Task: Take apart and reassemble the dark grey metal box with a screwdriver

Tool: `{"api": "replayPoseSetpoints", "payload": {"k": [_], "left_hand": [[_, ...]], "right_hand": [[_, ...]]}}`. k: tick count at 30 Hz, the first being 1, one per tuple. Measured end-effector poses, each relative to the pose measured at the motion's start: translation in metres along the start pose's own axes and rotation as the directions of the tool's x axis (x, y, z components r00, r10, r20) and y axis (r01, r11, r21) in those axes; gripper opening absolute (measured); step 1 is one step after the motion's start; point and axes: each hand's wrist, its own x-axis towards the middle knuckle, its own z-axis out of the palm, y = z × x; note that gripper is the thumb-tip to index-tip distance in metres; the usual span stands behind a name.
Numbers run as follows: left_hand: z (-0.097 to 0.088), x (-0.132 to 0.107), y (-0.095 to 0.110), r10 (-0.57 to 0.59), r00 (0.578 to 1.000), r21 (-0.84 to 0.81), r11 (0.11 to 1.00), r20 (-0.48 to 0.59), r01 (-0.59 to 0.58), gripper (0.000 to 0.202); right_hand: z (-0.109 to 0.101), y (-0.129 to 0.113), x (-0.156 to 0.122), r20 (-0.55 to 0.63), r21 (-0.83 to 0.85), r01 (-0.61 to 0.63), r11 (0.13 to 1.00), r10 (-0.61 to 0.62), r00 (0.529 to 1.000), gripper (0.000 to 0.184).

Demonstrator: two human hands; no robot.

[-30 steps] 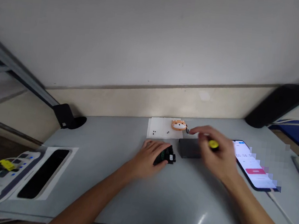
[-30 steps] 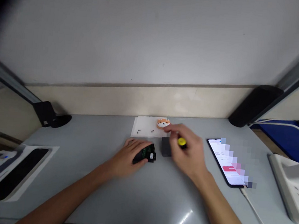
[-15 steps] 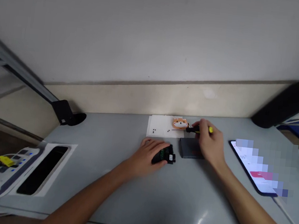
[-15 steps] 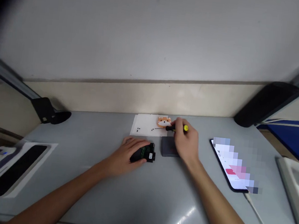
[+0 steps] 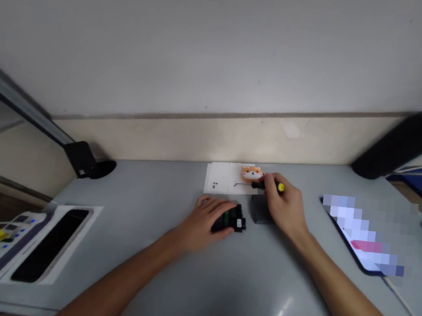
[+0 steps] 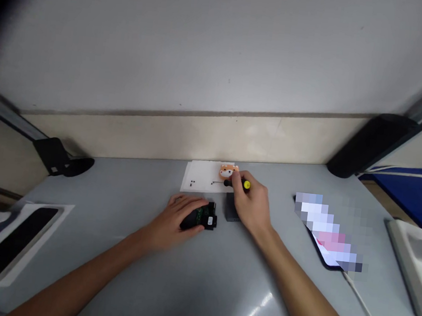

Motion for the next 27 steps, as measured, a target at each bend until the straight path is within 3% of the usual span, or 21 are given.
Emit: {"api": "replayPoseSetpoints", "payload": {"k": [8,18,27], "left_hand": [[0.001,-0.001,0.0,0.015,1.0,-0.005,1.0,-0.012,-0.015,0.045],[0.0,0.0,-0.003,-0.03,0.999,-0.102,0.994,-0.016,0.028,0.048],[-0.001,0.001,-0.002,-0.029,0.999,-0.115,0.993,-0.02,0.027,0.052]], "right_hand": [[0.003,0.003,0.0,-0.019,-0.001,0.023,1.0,-0.023,1.0,0.049],[-0.007,-0.001,0.004,-0.204,0.049,0.034,0.998,-0.023,0.979,0.036],[-0.014,0.002,0.003,-0.219,0.033,0.16,0.987,-0.149,0.964,0.035]]}}
